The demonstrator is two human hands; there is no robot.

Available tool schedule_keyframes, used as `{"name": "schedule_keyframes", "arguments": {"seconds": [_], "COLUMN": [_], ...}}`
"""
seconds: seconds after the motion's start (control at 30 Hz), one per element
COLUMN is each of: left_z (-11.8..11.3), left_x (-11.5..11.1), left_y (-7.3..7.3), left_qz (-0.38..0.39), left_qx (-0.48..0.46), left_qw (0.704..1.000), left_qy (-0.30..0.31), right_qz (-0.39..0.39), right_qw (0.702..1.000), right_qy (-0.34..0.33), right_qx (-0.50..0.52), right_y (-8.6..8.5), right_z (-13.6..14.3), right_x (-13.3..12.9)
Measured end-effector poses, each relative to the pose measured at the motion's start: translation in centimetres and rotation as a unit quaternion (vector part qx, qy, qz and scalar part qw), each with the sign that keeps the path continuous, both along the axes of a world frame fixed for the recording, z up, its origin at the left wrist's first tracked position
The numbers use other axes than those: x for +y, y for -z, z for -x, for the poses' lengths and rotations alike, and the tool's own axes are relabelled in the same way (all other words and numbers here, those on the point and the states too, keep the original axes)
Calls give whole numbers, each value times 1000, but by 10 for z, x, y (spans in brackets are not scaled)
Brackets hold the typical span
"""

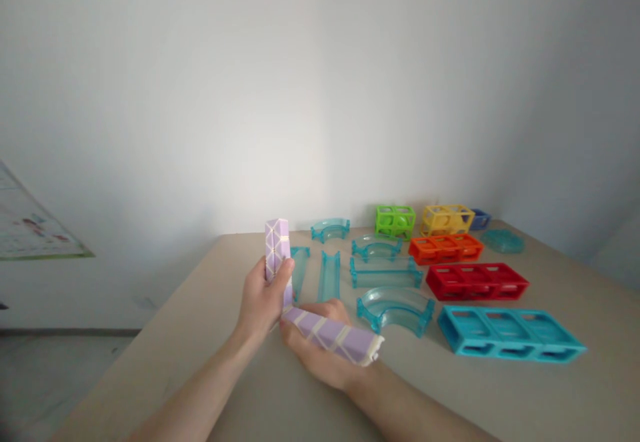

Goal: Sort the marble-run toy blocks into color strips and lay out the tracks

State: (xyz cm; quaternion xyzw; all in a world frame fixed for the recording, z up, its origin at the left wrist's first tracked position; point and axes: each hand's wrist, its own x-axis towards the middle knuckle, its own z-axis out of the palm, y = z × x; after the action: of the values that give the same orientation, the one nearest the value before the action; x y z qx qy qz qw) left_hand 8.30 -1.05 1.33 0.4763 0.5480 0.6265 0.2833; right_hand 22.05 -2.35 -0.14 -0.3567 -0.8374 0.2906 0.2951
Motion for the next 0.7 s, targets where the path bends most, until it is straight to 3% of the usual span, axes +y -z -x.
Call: {"name": "schedule_keyframes", "arguments": {"seconds": [0.1, 0.3, 0.53, 0.7], "left_z": [-1, -1, -4, -9], "left_x": [-3, -9, -6, -4], "left_y": [-1, 0, 3, 7], "left_qz": [-20, -77, -25, 11], "left_qx": [-40, -41, -69, -125], "left_qw": [998, 996, 997, 990], "left_qy": [35, 21, 8, -63], "right_qz": [46, 139, 107, 89], "right_qw": [999, 978, 991, 994], "right_qy": [17, 123, 16, -15], "right_qx": [16, 91, 77, 59], "right_y": [6, 7, 0, -8], "right_z": [-1, -1, 2, 4], "right_x": [-1, -9, -5, -6]}}
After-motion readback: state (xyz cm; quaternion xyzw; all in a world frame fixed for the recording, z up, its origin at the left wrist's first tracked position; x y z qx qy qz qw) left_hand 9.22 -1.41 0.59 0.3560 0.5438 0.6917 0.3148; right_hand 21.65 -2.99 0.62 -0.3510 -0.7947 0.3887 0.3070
